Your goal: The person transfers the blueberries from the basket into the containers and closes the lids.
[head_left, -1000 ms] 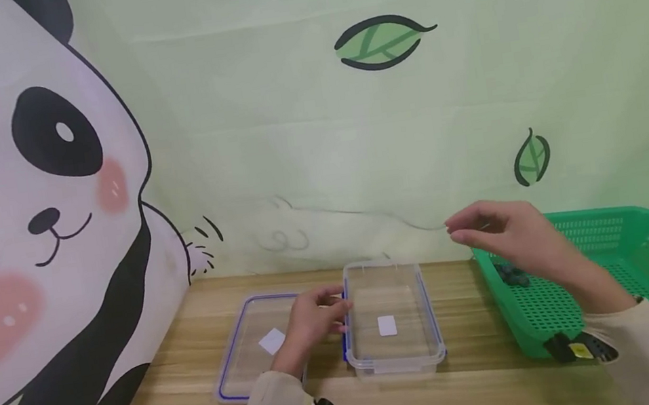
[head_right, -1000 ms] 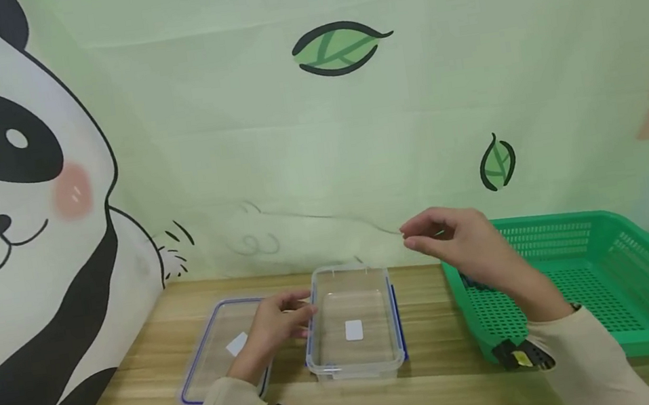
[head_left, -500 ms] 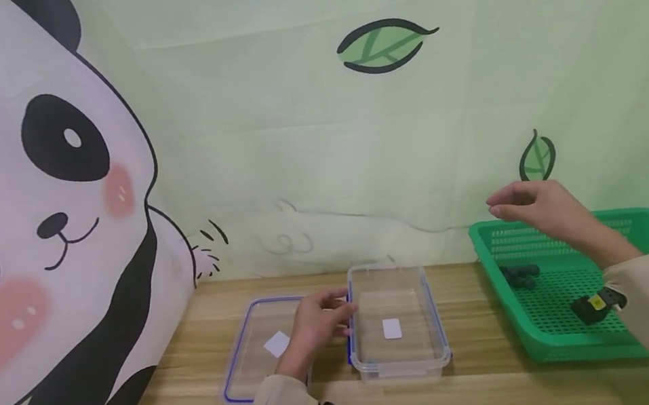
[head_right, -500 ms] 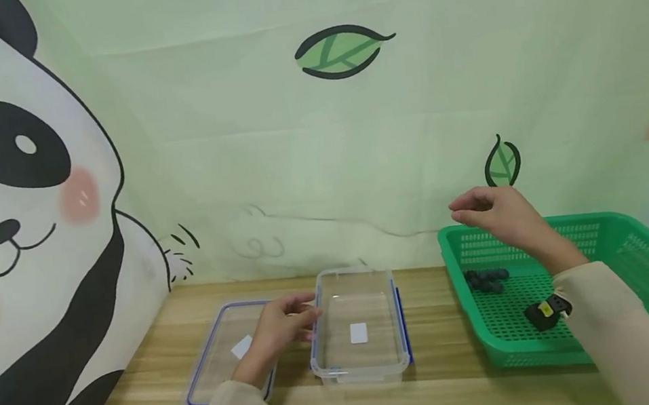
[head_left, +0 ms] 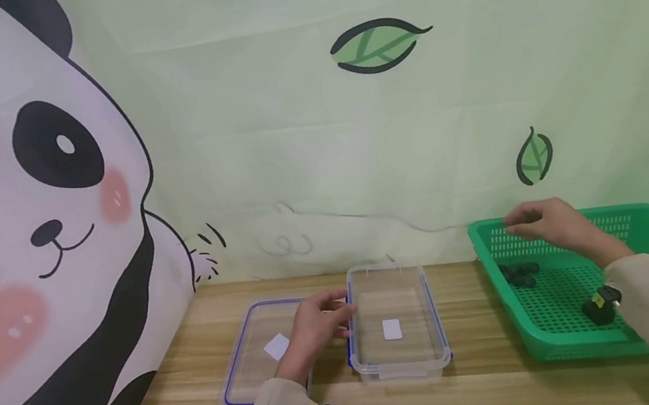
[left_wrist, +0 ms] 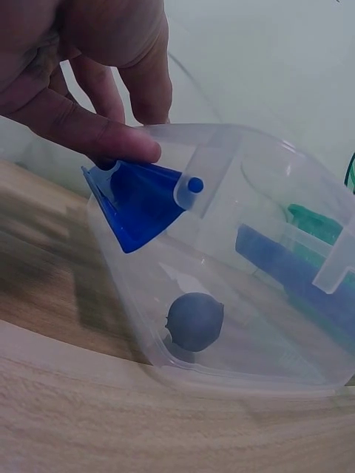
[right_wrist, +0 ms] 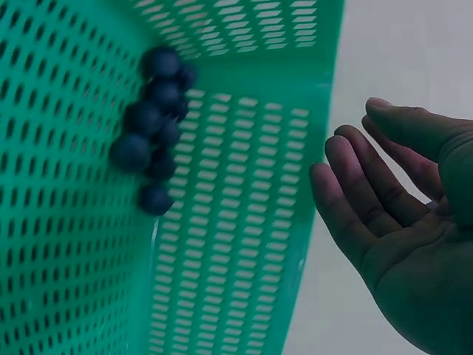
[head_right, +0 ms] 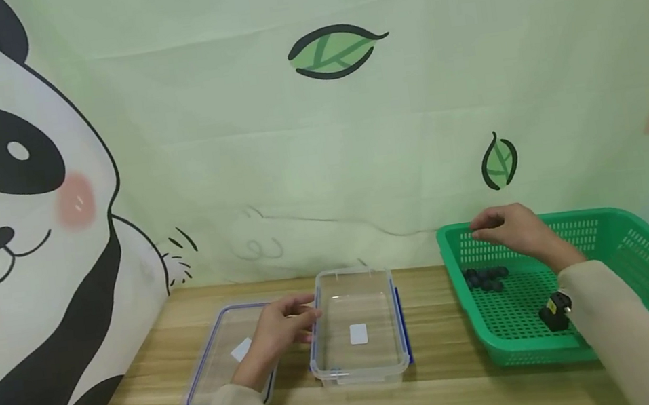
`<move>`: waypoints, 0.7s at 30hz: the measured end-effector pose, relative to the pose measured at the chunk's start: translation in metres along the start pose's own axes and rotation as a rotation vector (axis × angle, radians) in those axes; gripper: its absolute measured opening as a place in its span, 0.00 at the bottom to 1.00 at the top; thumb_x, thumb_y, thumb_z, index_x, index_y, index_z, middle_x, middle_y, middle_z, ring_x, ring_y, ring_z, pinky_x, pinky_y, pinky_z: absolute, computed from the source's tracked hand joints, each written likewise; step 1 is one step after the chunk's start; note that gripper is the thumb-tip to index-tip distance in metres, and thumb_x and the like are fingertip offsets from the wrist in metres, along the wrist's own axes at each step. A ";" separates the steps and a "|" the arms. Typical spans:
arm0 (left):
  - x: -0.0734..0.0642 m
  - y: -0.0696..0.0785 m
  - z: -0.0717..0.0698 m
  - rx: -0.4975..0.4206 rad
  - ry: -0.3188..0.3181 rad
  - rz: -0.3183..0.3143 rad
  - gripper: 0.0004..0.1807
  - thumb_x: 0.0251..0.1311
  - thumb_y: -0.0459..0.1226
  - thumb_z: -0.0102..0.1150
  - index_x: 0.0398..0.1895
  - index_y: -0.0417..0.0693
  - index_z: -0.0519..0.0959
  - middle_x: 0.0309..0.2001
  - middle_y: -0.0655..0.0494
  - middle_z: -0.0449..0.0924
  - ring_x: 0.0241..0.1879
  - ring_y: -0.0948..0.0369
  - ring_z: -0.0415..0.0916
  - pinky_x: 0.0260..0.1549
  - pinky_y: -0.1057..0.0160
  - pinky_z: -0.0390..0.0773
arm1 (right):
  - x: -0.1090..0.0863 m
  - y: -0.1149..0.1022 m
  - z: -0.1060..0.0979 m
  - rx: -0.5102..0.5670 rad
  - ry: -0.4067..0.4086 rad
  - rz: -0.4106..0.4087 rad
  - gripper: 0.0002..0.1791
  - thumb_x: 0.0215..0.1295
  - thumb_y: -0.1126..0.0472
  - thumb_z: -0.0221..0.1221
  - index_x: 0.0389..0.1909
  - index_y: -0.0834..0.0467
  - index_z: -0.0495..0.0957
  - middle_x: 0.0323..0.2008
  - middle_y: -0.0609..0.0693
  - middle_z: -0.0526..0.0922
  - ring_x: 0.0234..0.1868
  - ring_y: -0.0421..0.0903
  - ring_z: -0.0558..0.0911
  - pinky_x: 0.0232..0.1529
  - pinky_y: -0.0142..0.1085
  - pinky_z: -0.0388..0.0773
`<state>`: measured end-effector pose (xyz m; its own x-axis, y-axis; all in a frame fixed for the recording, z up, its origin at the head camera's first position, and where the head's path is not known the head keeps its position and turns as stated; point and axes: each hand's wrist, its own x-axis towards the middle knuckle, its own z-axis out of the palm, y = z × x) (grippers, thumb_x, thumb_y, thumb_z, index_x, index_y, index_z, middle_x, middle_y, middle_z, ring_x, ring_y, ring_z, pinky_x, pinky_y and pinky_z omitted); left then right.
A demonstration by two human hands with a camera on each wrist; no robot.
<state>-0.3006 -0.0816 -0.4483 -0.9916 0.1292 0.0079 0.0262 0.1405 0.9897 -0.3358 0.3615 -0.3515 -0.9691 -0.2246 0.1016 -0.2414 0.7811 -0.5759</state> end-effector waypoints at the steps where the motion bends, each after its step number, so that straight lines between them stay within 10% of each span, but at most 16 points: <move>1: 0.000 0.000 -0.001 -0.003 0.001 0.000 0.23 0.67 0.28 0.70 0.64 0.31 0.79 0.46 0.41 0.84 0.34 0.58 0.83 0.32 0.61 0.92 | 0.001 0.003 0.000 -0.018 -0.008 0.000 0.21 0.79 0.54 0.62 0.59 0.67 0.82 0.54 0.64 0.86 0.54 0.63 0.84 0.53 0.59 0.86; 21: -0.002 0.001 -0.001 -0.005 0.007 0.005 0.23 0.67 0.27 0.70 0.64 0.31 0.79 0.44 0.43 0.84 0.34 0.57 0.83 0.33 0.60 0.92 | 0.004 0.054 0.009 -0.204 -0.164 -0.051 0.13 0.68 0.71 0.63 0.49 0.76 0.82 0.45 0.70 0.86 0.49 0.71 0.83 0.48 0.64 0.86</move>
<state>-0.2991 -0.0829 -0.4469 -0.9924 0.1226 0.0137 0.0303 0.1354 0.9903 -0.3525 0.3970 -0.3895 -0.9385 -0.3450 -0.0162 -0.3107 0.8639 -0.3964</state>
